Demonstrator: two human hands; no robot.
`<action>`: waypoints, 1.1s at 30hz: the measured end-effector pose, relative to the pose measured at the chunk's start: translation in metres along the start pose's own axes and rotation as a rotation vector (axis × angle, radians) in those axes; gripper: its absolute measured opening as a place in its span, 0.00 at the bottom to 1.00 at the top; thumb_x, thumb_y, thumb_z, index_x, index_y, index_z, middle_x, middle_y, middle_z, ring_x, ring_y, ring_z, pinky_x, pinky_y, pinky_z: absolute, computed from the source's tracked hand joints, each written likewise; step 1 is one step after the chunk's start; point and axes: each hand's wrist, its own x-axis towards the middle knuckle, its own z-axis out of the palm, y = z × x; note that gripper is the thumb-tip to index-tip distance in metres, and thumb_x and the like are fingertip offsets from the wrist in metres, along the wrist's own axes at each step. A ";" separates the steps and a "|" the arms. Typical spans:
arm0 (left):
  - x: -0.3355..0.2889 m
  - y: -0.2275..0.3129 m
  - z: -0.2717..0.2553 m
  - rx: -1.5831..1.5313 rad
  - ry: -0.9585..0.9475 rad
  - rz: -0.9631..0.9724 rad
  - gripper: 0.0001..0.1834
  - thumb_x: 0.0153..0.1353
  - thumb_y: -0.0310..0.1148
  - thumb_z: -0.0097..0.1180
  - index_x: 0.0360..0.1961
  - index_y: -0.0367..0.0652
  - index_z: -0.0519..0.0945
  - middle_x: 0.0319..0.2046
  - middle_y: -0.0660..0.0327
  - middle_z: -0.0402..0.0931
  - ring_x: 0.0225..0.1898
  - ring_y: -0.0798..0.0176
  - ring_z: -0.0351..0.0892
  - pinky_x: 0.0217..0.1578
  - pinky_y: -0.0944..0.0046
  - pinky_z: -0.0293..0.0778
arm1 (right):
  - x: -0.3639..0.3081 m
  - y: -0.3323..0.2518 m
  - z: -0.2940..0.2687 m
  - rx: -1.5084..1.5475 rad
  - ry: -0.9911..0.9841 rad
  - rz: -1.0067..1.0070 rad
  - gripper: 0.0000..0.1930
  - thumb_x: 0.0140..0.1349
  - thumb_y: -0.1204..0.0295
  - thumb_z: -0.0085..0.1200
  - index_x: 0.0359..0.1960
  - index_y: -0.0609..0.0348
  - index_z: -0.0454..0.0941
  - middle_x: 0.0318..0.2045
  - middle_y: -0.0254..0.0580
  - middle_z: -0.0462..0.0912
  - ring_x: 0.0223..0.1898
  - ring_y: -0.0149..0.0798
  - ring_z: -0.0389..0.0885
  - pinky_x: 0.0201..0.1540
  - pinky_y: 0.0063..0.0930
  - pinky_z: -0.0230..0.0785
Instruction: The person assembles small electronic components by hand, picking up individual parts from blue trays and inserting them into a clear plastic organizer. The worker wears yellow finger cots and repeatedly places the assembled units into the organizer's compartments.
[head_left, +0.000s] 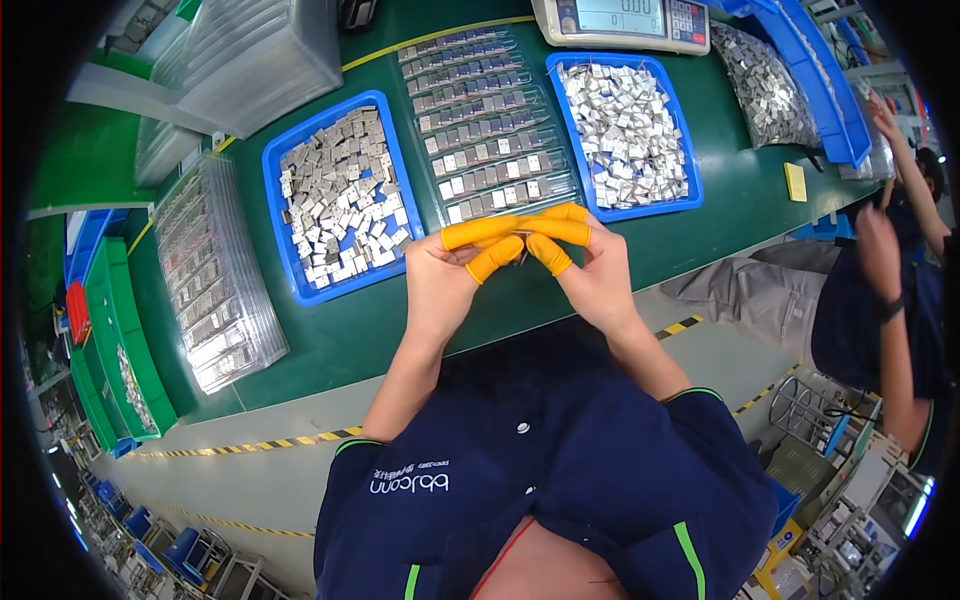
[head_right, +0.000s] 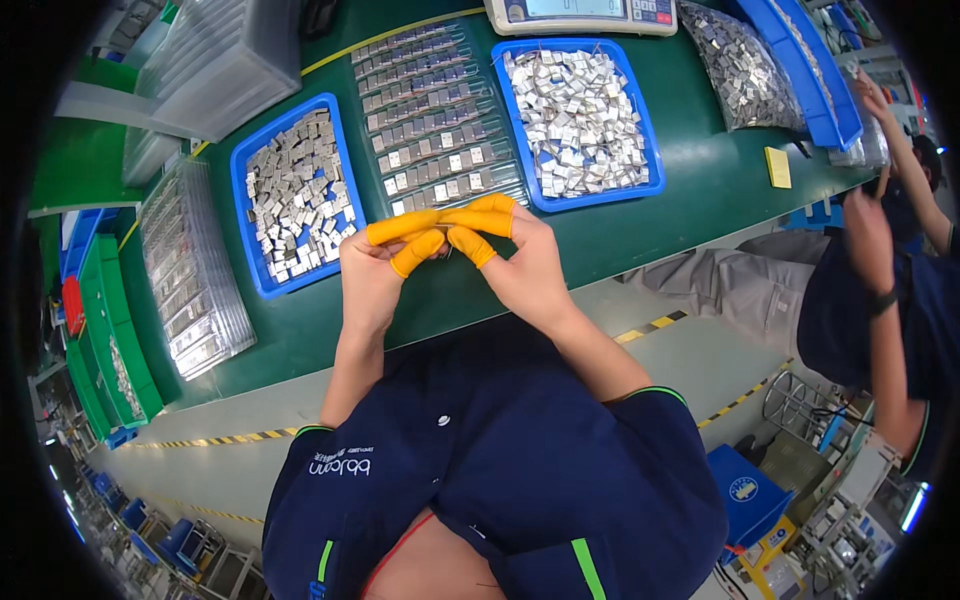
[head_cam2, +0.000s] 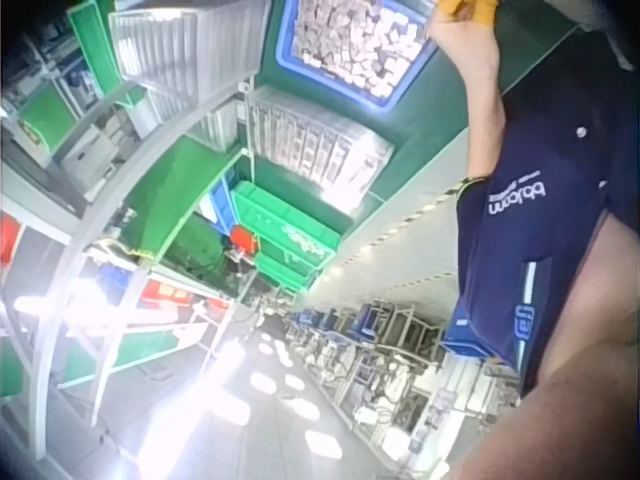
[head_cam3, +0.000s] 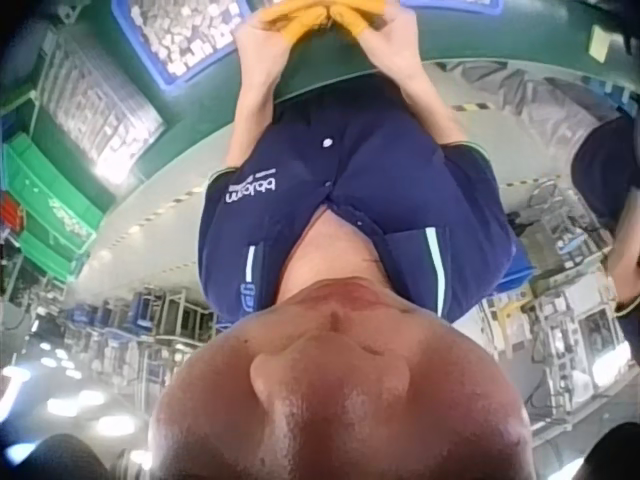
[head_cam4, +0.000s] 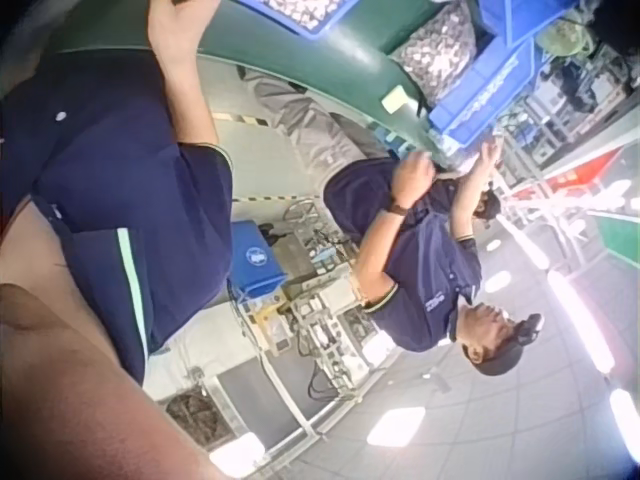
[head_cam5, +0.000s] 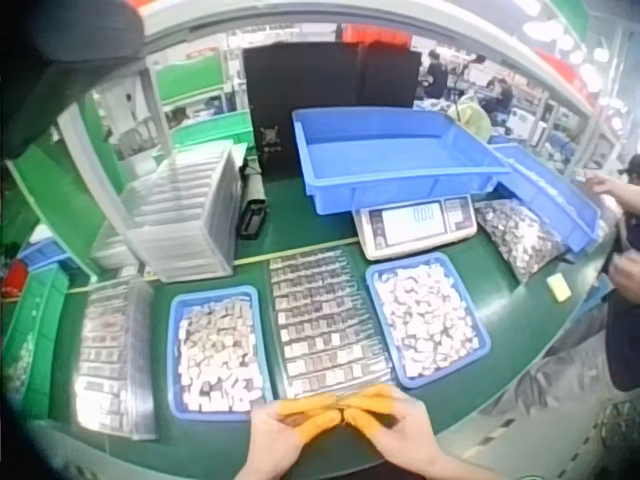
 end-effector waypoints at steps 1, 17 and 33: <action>0.003 -0.001 0.001 0.009 0.014 0.017 0.18 0.53 0.21 0.61 0.46 0.32 0.77 0.37 0.56 0.80 0.37 0.66 0.81 0.41 0.70 0.76 | 0.001 0.000 0.001 -0.082 0.065 -0.039 0.09 0.52 0.79 0.58 0.37 0.62 0.80 0.35 0.41 0.81 0.37 0.39 0.77 0.45 0.29 0.67; 0.006 -0.013 0.003 0.459 -0.003 0.226 0.08 0.52 0.27 0.63 0.29 0.35 0.77 0.27 0.61 0.76 0.30 0.71 0.75 0.34 0.72 0.71 | -0.001 0.007 -0.005 -0.257 0.067 -0.270 0.25 0.39 0.80 0.64 0.45 0.61 0.77 0.31 0.39 0.81 0.35 0.43 0.78 0.41 0.32 0.71; 0.007 -0.007 0.015 -0.018 -0.018 0.006 0.07 0.59 0.27 0.56 0.37 0.35 0.75 0.33 0.63 0.75 0.35 0.72 0.73 0.40 0.72 0.69 | -0.004 0.020 0.001 0.743 0.039 0.373 0.11 0.55 0.77 0.59 0.40 0.66 0.78 0.36 0.40 0.81 0.33 0.29 0.77 0.38 0.20 0.69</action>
